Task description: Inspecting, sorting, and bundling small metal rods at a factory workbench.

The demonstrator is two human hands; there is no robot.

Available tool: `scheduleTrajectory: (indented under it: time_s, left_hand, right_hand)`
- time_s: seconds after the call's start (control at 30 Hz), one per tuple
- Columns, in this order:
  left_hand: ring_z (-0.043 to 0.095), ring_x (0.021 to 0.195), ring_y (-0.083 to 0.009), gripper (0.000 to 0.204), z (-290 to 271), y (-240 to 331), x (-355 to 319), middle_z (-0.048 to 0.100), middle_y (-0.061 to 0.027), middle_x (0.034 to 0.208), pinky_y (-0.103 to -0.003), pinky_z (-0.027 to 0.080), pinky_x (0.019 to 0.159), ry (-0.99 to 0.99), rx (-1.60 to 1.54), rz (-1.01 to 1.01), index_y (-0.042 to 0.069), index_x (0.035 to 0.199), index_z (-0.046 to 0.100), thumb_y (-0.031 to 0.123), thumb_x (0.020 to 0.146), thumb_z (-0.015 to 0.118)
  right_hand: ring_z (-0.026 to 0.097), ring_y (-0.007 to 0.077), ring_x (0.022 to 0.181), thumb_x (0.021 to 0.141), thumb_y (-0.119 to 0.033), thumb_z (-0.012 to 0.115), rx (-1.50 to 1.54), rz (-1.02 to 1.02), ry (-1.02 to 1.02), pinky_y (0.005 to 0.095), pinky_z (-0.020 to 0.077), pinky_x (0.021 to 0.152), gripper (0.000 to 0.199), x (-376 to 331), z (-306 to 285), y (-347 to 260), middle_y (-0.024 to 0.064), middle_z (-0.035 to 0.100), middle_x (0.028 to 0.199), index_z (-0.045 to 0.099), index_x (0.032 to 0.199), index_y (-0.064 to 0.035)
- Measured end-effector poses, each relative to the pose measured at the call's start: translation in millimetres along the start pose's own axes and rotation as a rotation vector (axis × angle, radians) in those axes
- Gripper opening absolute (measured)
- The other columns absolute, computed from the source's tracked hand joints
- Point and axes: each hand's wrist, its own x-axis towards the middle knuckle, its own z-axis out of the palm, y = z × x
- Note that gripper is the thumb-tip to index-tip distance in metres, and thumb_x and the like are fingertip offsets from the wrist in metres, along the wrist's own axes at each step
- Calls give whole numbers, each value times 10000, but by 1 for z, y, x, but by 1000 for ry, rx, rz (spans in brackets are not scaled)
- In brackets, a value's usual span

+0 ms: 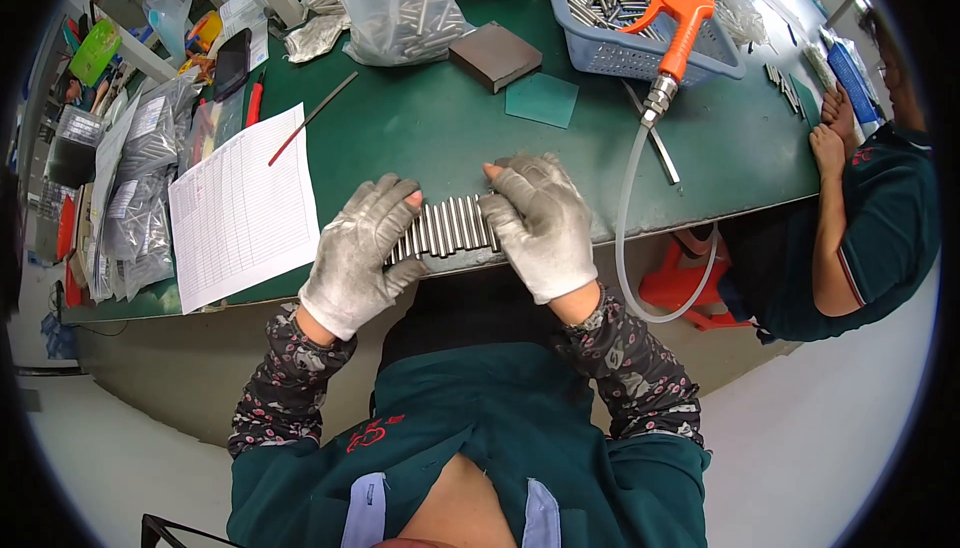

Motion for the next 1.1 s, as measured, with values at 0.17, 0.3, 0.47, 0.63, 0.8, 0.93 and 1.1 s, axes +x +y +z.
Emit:
scheduleTrajectory:
  time_s: [0.17, 0.3, 0.47, 0.63, 0.8, 0.93, 1.1]
  left_hand:
    - [537, 1124, -387, 575, 11, 17, 19, 567, -192, 1183, -463, 414, 995, 78, -82, 6, 29, 1193, 541, 281, 713, 730]
    - [553, 1087, -373, 507, 20, 27, 32, 564, -222, 1166, -426, 439, 965, 133, -135, -86, -17, 1188, 533, 168, 733, 661]
    - [531, 1143, -348, 688, 22, 22, 30, 524, -225, 1236, -378, 408, 977, 181, -729, -193, -53, 1402, 243, 277, 884, 552]
    - [451, 1234, -314, 875, 38, 16, 30, 434, -231, 1330, -364, 352, 1025, 377, -956, -209, -30, 1423, 214, 623, 883, 432]
    - [399, 1281, -266, 890, 38, 16, 32, 386, -213, 1374, -345, 353, 1025, 356, -1234, -263, -22, 1422, 220, 651, 874, 418]
    - [347, 1322, -273, 857, 35, 16, 32, 362, -197, 1397, -370, 305, 1067, 407, -1313, -229, -4, 1420, 241, 641, 882, 414]
    - [271, 1362, -291, 795, 9, 32, 39, 370, -143, 1417, -431, 103, 1145, 880, -2030, -479, 33, 1379, 352, 655, 885, 382]
  right_hand:
    - [605, 297, 970, 779, -141, 641, 2, -34, -17, 459, 406, 987, 212, -1, 14, -13, 129, 655, 970, 672, 956, -29]
    - [594, 326, 986, 801, -129, 606, 41, 19, -2, 471, 403, 991, 266, 1, 26, -18, 137, 643, 1009, 636, 1047, -32]
    - [591, 353, 971, 811, -103, 581, -2, -2, 36, 476, 406, 989, 292, -1, 27, -17, 144, 632, 1032, 603, 1093, -29]
    - [583, 346, 996, 802, -92, 588, -36, -3, 18, 451, 429, 960, 280, -1, 33, -19, 138, 631, 1026, 608, 1075, -35]
    - [579, 334, 961, 781, -75, 599, 54, -55, -29, 409, 473, 846, 273, 2, 43, -29, 125, 629, 1010, 612, 1051, -43]
    - [586, 347, 949, 756, -96, 629, 30, -147, -103, 405, 475, 823, 276, 8, 39, -35, 143, 634, 1027, 631, 1020, -17]
    - [583, 321, 936, 704, -261, 685, -30, -241, -195, 440, 438, 852, 338, 16, 38, -40, 113, 639, 998, 639, 962, -47]
